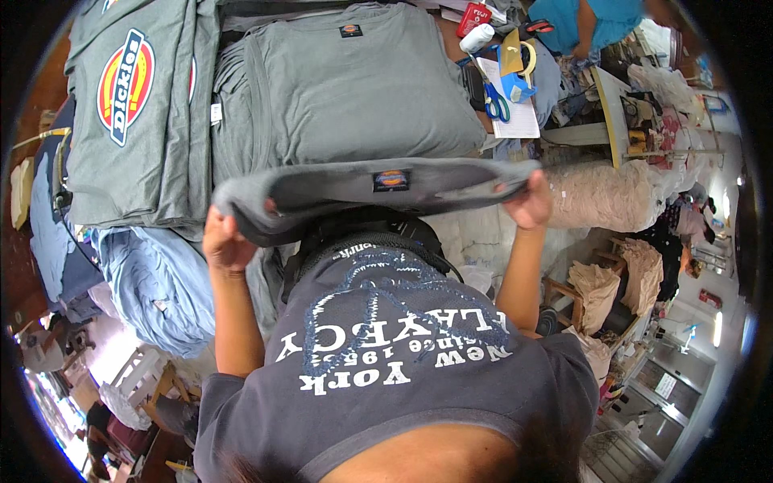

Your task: The person trims loose threads from garments using scissors and stacks them on a table, handling items one at a time and flattening them by hand.

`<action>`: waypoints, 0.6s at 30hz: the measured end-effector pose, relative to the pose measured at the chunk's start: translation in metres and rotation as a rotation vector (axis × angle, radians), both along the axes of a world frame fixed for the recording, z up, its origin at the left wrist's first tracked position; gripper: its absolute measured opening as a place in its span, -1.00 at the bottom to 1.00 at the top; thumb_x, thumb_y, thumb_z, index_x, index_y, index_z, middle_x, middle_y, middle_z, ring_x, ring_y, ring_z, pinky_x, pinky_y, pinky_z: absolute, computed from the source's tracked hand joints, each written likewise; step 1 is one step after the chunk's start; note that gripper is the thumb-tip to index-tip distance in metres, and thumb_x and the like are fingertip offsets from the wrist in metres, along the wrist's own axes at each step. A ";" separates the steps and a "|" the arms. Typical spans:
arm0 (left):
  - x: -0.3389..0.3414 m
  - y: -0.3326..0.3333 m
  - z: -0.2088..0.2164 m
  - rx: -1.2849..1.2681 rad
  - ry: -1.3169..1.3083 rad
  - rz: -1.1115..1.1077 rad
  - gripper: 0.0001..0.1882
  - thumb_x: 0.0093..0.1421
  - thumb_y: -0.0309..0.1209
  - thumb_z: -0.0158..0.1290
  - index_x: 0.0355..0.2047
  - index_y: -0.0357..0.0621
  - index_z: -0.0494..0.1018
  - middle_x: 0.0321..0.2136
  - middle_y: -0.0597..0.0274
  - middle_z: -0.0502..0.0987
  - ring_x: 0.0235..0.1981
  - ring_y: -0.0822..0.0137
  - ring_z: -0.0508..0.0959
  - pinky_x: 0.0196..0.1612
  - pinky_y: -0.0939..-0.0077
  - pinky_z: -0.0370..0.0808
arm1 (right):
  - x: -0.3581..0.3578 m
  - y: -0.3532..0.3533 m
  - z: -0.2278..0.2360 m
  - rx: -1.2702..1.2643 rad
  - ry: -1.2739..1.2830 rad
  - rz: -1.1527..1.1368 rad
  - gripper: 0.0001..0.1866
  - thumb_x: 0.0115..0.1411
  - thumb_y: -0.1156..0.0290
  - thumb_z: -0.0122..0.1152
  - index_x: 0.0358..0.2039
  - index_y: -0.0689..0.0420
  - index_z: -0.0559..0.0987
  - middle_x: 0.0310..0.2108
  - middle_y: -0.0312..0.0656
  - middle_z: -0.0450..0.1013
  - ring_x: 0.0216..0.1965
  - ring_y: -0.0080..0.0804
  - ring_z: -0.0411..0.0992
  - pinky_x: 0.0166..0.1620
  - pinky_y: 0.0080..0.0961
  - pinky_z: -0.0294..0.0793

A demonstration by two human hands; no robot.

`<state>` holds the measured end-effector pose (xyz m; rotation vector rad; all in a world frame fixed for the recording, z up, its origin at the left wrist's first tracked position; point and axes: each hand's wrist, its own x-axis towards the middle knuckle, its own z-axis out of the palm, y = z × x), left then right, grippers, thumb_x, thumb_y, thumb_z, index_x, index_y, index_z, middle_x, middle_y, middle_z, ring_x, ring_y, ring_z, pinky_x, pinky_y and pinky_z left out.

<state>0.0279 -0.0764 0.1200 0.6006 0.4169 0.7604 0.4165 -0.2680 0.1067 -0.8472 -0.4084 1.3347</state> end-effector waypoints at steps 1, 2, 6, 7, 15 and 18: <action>-0.008 0.002 0.003 0.004 0.020 0.060 -0.61 -0.13 -0.41 0.16 -0.30 -0.41 0.38 -0.33 0.03 0.47 -0.30 0.23 0.49 -0.15 0.41 0.37 | 0.008 -0.008 0.002 0.068 0.146 -0.129 -0.64 0.06 0.18 0.07 -0.26 0.21 0.44 -0.26 -0.12 0.42 -0.22 -0.27 0.38 -0.17 -0.24 0.33; -0.017 0.002 0.001 0.091 0.125 0.011 -0.62 -0.15 -0.40 0.17 -0.34 -0.41 0.40 -0.35 0.03 0.48 -0.31 0.22 0.49 -0.18 0.43 0.38 | 0.014 -0.011 0.006 0.081 0.095 -0.142 -0.64 0.07 0.17 0.06 -0.25 0.21 0.44 -0.27 -0.10 0.43 -0.24 -0.26 0.39 -0.20 -0.25 0.35; -0.060 0.018 -0.003 0.499 -0.006 -0.223 -0.67 -0.17 -0.33 0.16 -0.50 -0.41 0.45 -0.48 0.04 0.50 -0.36 0.18 0.50 -0.23 0.46 0.36 | 0.047 -0.024 0.018 0.181 -0.040 -0.297 -0.62 0.11 0.14 -0.01 -0.23 0.20 0.42 -0.30 -0.07 0.43 -0.32 -0.25 0.42 -0.37 -0.32 0.42; -0.056 0.016 0.004 0.506 -0.132 -0.141 -0.62 -0.13 -0.31 0.14 -0.41 -0.43 0.43 -0.42 0.01 0.49 -0.32 0.19 0.50 -0.20 0.43 0.36 | 0.054 -0.026 0.016 0.216 -0.058 -0.362 -0.61 0.12 0.12 -0.03 -0.22 0.20 0.41 -0.32 -0.06 0.43 -0.35 -0.25 0.43 -0.42 -0.34 0.44; 0.049 0.174 -0.025 0.098 0.249 0.111 -0.76 0.10 -0.44 -0.08 -0.21 -0.25 0.33 -0.27 0.24 0.45 -0.23 0.42 0.44 -0.11 0.52 0.34 | 0.114 0.199 -0.022 0.140 0.253 0.189 -0.68 0.15 0.31 -0.06 -0.17 0.28 0.38 -0.16 -0.06 0.38 -0.11 -0.29 0.34 0.01 -0.35 0.24; 0.077 0.212 -0.067 0.024 0.406 0.154 -0.79 0.05 -0.47 0.00 -0.28 -0.26 0.38 -0.34 0.25 0.47 -0.26 0.40 0.45 -0.10 0.50 0.35 | 0.128 0.250 -0.075 -0.043 0.327 0.359 -0.62 0.12 0.25 -0.02 -0.16 0.31 0.37 -0.18 -0.06 0.39 -0.10 -0.27 0.34 0.01 -0.31 0.25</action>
